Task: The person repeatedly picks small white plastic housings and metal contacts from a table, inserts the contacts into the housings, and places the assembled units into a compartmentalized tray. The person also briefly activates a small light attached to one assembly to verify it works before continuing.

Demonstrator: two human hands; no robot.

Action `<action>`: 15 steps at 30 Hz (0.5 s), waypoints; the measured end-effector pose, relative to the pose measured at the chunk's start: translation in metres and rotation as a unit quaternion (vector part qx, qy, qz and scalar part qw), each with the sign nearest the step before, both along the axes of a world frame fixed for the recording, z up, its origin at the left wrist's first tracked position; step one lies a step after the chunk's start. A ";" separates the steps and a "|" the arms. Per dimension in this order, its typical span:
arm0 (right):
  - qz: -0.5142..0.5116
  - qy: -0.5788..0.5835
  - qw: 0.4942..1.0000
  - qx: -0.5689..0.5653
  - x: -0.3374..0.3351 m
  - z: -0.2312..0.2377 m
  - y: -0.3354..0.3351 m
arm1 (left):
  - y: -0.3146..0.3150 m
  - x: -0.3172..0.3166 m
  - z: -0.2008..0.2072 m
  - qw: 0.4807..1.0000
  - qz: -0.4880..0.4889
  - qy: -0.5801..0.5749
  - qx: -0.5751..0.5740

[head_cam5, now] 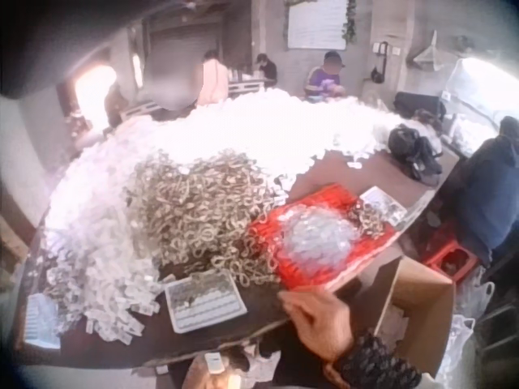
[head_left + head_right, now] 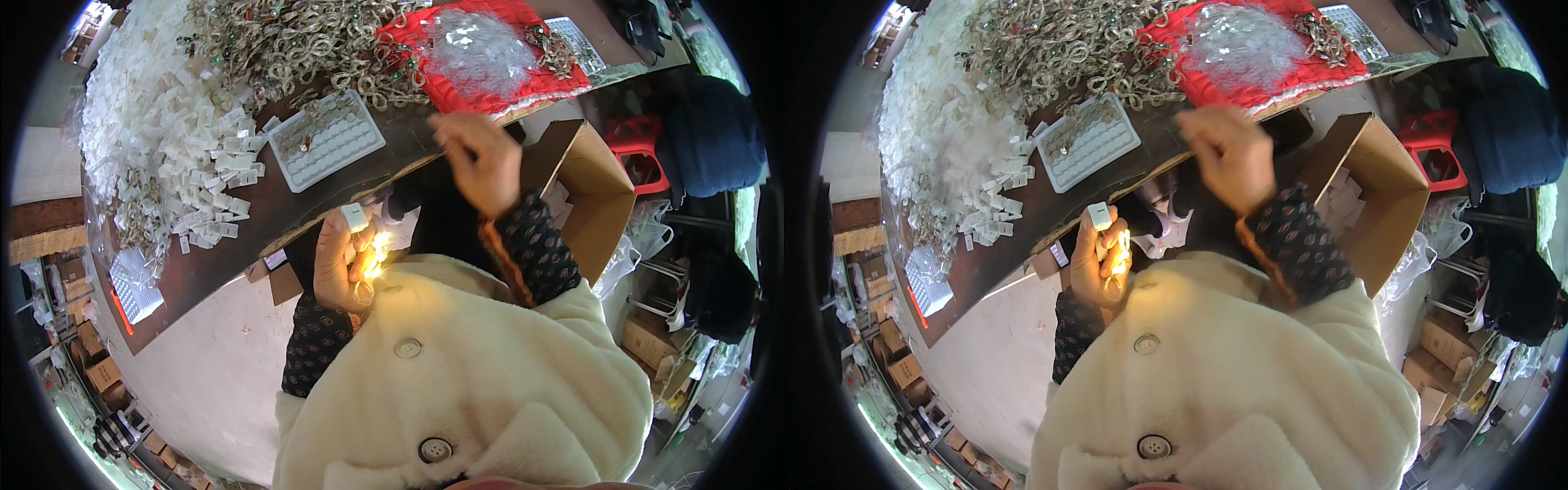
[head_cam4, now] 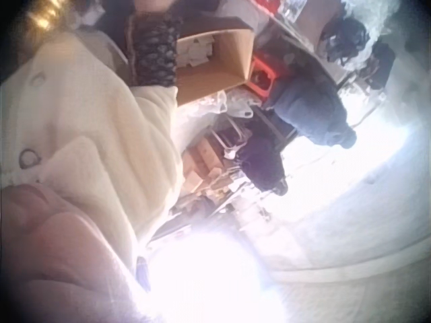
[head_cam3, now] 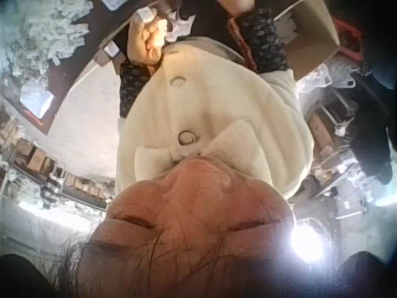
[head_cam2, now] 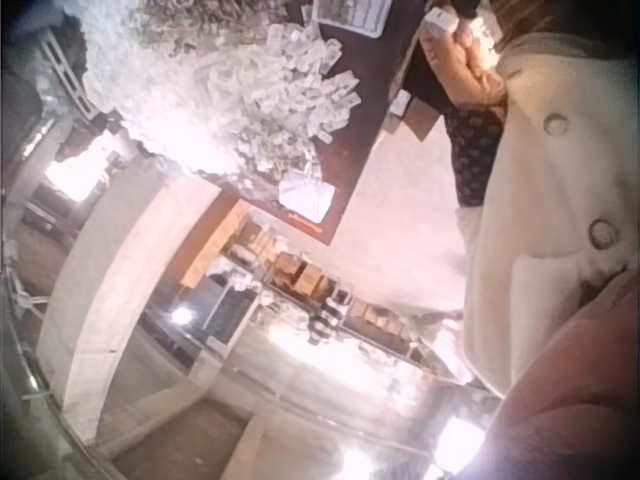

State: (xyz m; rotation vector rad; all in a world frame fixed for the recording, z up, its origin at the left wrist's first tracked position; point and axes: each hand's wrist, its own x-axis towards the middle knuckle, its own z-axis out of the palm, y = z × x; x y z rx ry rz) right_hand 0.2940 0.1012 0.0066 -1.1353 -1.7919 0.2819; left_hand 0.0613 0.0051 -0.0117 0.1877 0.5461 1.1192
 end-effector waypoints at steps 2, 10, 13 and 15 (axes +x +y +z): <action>-0.099 -0.008 0.995 -0.024 0.023 -0.005 0.022 | 0.002 0.003 -0.002 0.999 0.032 0.004 0.006; -0.081 -0.139 0.986 -0.047 0.041 -0.014 0.054 | 0.005 0.002 -0.005 0.999 0.018 0.033 0.007; -0.057 -0.151 0.986 -0.050 0.043 -0.011 0.057 | 0.004 0.003 -0.006 0.999 0.034 0.039 -0.007; -0.033 -0.124 0.990 -0.050 0.044 -0.010 0.057 | 0.003 0.002 -0.007 1.000 0.027 0.011 0.005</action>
